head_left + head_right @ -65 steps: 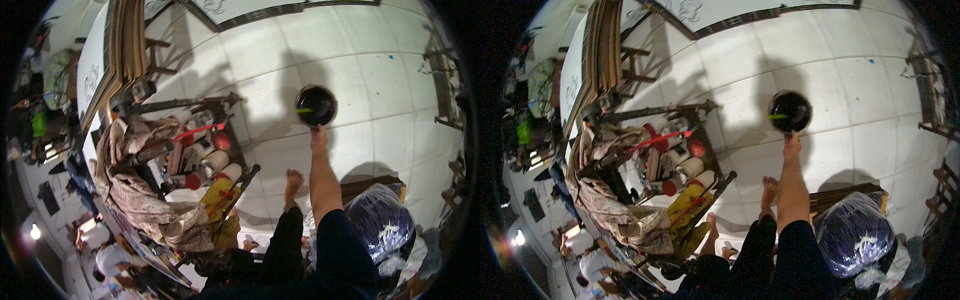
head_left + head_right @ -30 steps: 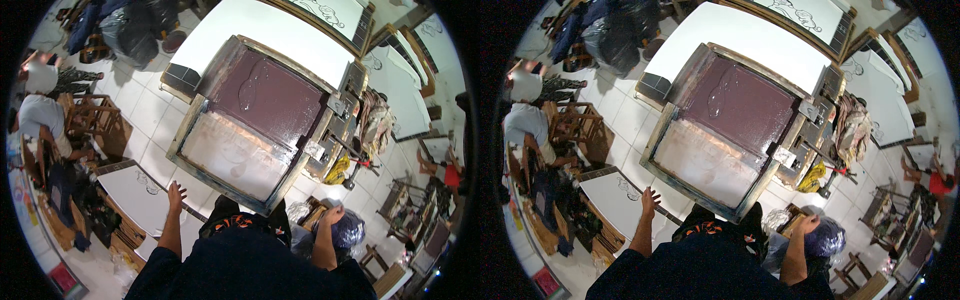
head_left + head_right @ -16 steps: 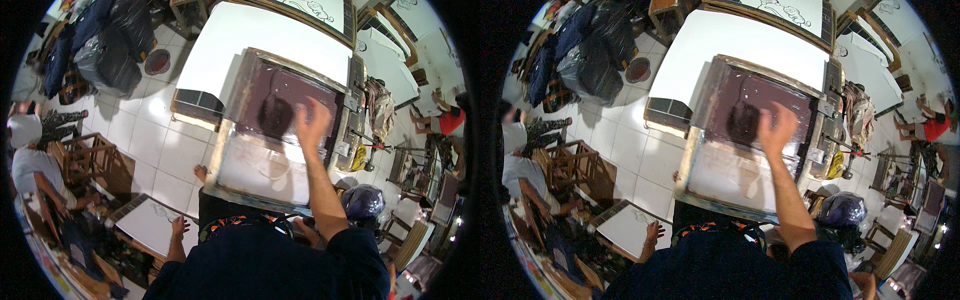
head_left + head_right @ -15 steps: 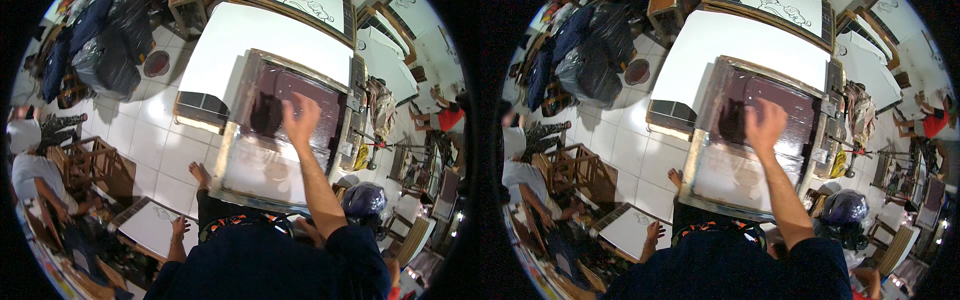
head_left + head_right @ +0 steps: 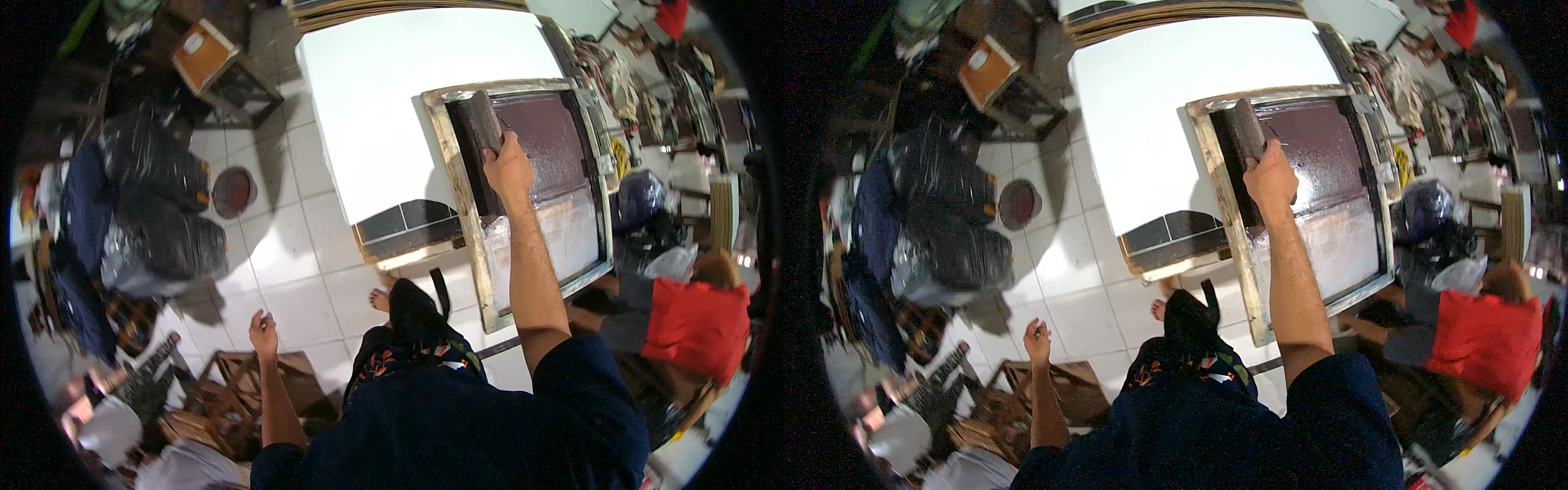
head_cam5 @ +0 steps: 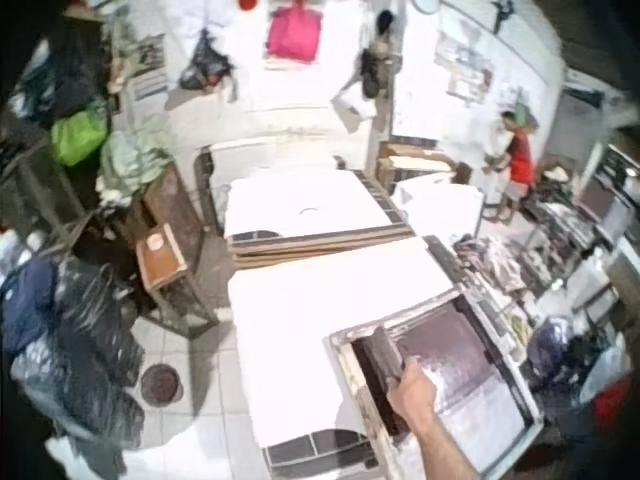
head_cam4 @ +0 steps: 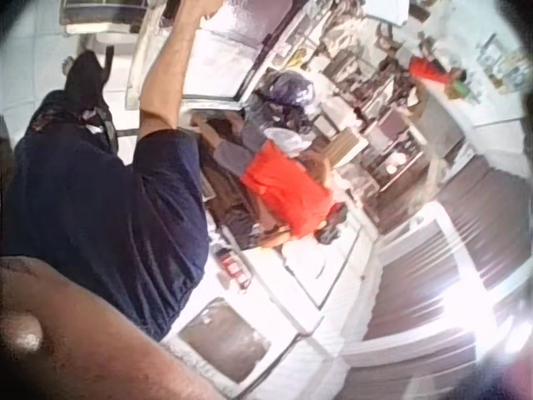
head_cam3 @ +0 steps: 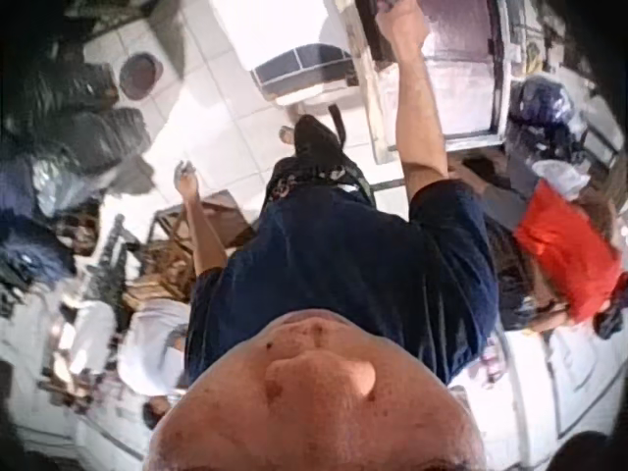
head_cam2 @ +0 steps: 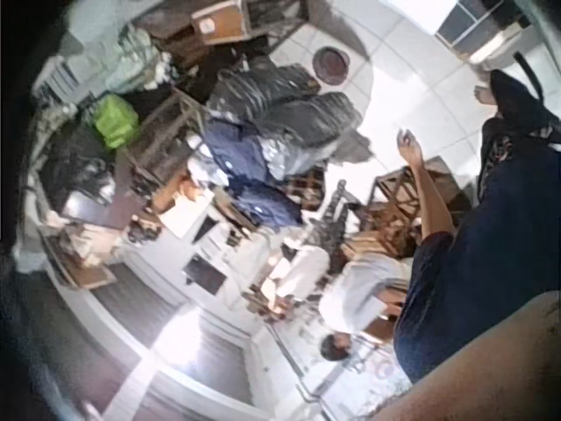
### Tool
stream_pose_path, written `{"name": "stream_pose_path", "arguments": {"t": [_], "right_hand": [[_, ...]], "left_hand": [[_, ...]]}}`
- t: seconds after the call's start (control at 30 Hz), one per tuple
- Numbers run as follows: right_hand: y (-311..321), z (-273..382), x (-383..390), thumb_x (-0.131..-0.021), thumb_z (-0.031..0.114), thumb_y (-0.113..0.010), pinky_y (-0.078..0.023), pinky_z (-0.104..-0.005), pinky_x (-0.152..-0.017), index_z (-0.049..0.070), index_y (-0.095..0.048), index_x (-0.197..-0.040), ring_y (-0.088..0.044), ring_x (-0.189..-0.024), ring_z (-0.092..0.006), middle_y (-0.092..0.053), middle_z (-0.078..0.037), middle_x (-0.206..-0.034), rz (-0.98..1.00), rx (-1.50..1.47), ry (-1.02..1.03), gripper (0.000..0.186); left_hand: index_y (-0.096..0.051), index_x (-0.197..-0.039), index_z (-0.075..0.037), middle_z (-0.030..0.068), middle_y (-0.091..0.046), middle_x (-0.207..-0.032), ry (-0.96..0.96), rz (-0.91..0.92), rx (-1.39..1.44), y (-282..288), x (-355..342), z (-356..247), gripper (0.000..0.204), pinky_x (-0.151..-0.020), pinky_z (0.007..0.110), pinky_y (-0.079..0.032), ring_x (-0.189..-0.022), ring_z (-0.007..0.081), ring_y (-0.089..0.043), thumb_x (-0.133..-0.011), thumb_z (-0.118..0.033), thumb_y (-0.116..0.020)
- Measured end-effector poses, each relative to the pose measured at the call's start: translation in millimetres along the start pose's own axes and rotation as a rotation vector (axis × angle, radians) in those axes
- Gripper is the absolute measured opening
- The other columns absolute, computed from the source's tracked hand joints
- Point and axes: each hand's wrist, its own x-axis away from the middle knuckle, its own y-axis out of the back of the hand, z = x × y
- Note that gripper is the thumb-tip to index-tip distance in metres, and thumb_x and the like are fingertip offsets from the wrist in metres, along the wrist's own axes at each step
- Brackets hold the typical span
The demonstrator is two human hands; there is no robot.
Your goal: The person performs screen printing by placing white paper under a screen, applying ink with a squeegee, and peeling the printed sheet to reveal a cartoon design. They repeat this process for multiple sheets, stacking the finished prints and periodically adding more ink to the screen.
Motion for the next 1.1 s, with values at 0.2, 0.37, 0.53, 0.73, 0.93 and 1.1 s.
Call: {"name": "stream_pose_path", "arguments": {"t": [0.2, 0.37, 0.53, 0.73, 0.93, 1.1], "right_hand": [[3, 14, -8, -0.087, 0.024, -0.076, -0.055, -0.0536, -0.079, 0.007, -0.061, -0.108, -0.069, -0.099, -0.0421, -0.071, -0.017, -0.108, -0.037, -0.024, -0.187, 0.031], [13, 23, -2, -0.085, 0.021, -0.079, -0.053, -0.0516, -0.083, 0.010, -0.065, -0.113, -0.069, -0.100, -0.0378, -0.071, -0.014, -0.103, -0.146, 0.003, -0.228, 0.033], [-14, 40, 2, -0.080, 0.032, -0.084, -0.046, -0.0547, -0.090, 0.016, -0.062, -0.122, -0.064, -0.110, -0.0314, -0.068, -0.007, -0.108, -0.132, 0.198, -0.451, 0.050], [-10, 31, -1, -0.081, 0.024, -0.082, -0.048, -0.0512, -0.086, 0.013, -0.065, -0.115, -0.065, -0.102, -0.0349, -0.071, -0.007, -0.109, -0.144, 0.140, -0.441, 0.039], [-19, 60, 10, -0.078, 0.017, -0.082, -0.046, -0.0482, -0.083, 0.011, -0.065, -0.107, -0.063, -0.099, -0.0322, -0.068, -0.007, -0.104, -0.154, 0.149, -0.533, 0.035], [-22, 46, 4, -0.076, 0.009, -0.077, -0.042, -0.0437, -0.080, 0.013, -0.059, -0.101, -0.058, -0.095, -0.0288, -0.060, -0.004, -0.095, -0.236, 0.244, -0.514, 0.031]], "left_hand": [[-0.061, -0.135, 0.003, 0.0133, -0.073, -0.112, -0.306, 0.181, 0.294, -41, -123, -199, 0.040, -0.084, 0.029, -0.054, -0.098, 0.0177, -0.070, -0.100, -0.015, -0.067], [-0.060, -0.136, 0.002, 0.0193, -0.067, -0.130, -0.683, 0.418, -0.067, -105, -135, -348, 0.044, -0.096, 0.037, -0.052, -0.116, 0.0286, -0.066, -0.097, -0.015, -0.070], [-0.056, -0.142, 0.000, 0.0188, -0.060, -0.140, -1.329, 0.590, -0.213, -211, -142, -486, 0.062, -0.109, 0.046, -0.045, -0.131, 0.0348, -0.055, -0.089, -0.022, -0.079], [-0.019, -0.161, 0.004, 0.0254, -0.033, -0.162, -1.817, 1.043, -0.358, -307, -147, -574, 0.122, -0.126, 0.049, -0.025, -0.152, 0.0385, -0.031, -0.075, -0.048, -0.088], [-0.017, -0.162, 0.004, 0.0230, -0.032, -0.164, -1.964, 1.123, -0.479, -342, -153, -586, 0.127, -0.127, 0.054, -0.017, -0.153, 0.0362, -0.029, -0.075, -0.061, -0.082], [-0.023, -0.161, 0.004, 0.0225, -0.034, -0.164, -1.989, 1.084, -0.447, -352, -154, -581, 0.121, -0.126, 0.056, -0.018, -0.153, 0.0382, -0.030, -0.077, -0.060, -0.082]]}}
